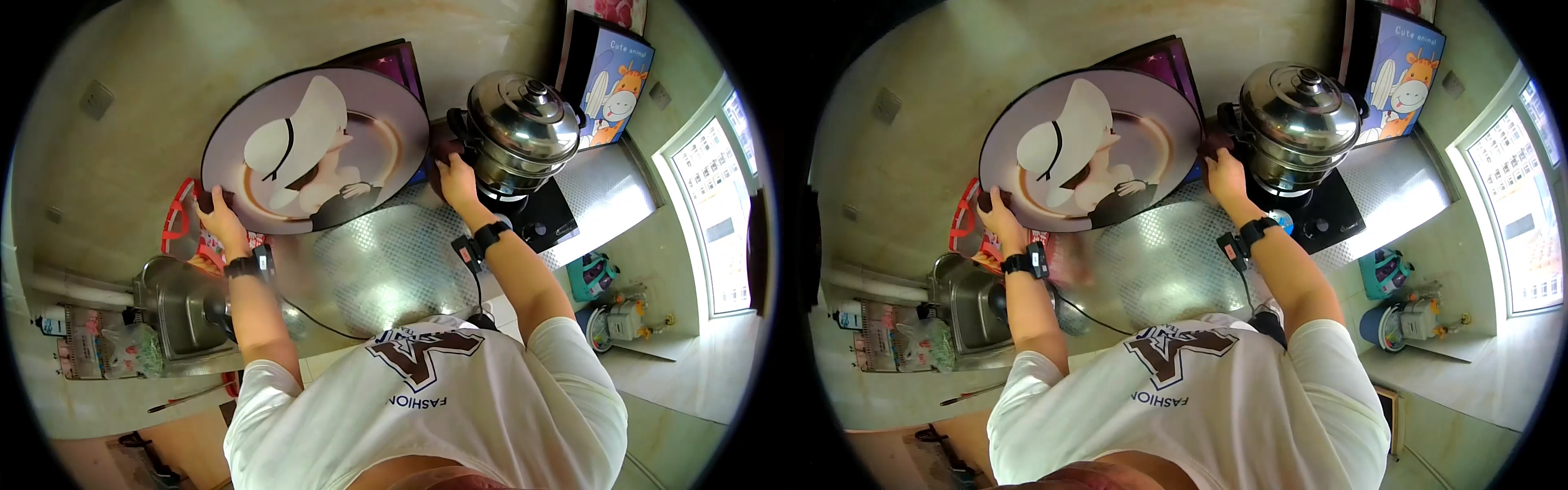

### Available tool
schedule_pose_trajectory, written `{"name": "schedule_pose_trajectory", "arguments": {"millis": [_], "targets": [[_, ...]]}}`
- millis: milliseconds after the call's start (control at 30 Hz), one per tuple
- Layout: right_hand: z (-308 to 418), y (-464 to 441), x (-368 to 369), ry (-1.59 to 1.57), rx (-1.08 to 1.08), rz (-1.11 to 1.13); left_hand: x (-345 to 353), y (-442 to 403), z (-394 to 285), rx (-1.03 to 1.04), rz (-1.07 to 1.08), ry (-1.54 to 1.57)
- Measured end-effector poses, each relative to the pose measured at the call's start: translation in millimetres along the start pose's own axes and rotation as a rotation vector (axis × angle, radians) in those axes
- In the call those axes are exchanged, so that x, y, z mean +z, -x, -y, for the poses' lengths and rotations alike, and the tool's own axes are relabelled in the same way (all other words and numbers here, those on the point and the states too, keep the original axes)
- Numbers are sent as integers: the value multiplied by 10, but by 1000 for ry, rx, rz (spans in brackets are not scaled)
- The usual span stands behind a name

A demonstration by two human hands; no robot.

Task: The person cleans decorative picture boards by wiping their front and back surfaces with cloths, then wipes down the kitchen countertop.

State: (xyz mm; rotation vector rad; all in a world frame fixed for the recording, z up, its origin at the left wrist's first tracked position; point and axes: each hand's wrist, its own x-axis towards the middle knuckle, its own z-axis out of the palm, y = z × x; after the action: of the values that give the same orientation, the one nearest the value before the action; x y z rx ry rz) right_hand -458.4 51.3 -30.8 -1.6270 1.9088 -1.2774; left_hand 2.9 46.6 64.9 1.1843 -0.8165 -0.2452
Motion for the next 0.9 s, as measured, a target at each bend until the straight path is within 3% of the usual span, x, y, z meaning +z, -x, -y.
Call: {"name": "schedule_pose_trajectory", "arguments": {"millis": [67, 100, 200, 333, 533, 600, 733, 800, 900], "targets": [[-136, 197, -59, -20, 31, 3, 60, -96, 1, -43, -9, -26], [-209, 300, -111, -22, 49, 6, 24, -347, 384, 13, -42, -52], [-465, 608, -288, 22, 60, 16, 141, -357, 182, -4, 9, -125], [-703, 1026, -685, 118, 127, 29, 219, -588, 447, -9, 39, -75], [-1034, 1631, -1343, 133, 444, -30, 335, -663, 529, -22, 25, -125], [-1340, 1797, -1482, 181, 459, -94, 328, -706, 642, 66, 19, -223], [-1647, 2092, -1728, -20, 515, -186, 265, -579, 705, 49, 58, -338], [-1616, 2211, -1791, -141, 555, -241, 257, -420, 726, -48, 104, -169], [-1742, 2361, -1815, -220, 622, -291, 347, -47, 1022, -1, 135, -325]]}}
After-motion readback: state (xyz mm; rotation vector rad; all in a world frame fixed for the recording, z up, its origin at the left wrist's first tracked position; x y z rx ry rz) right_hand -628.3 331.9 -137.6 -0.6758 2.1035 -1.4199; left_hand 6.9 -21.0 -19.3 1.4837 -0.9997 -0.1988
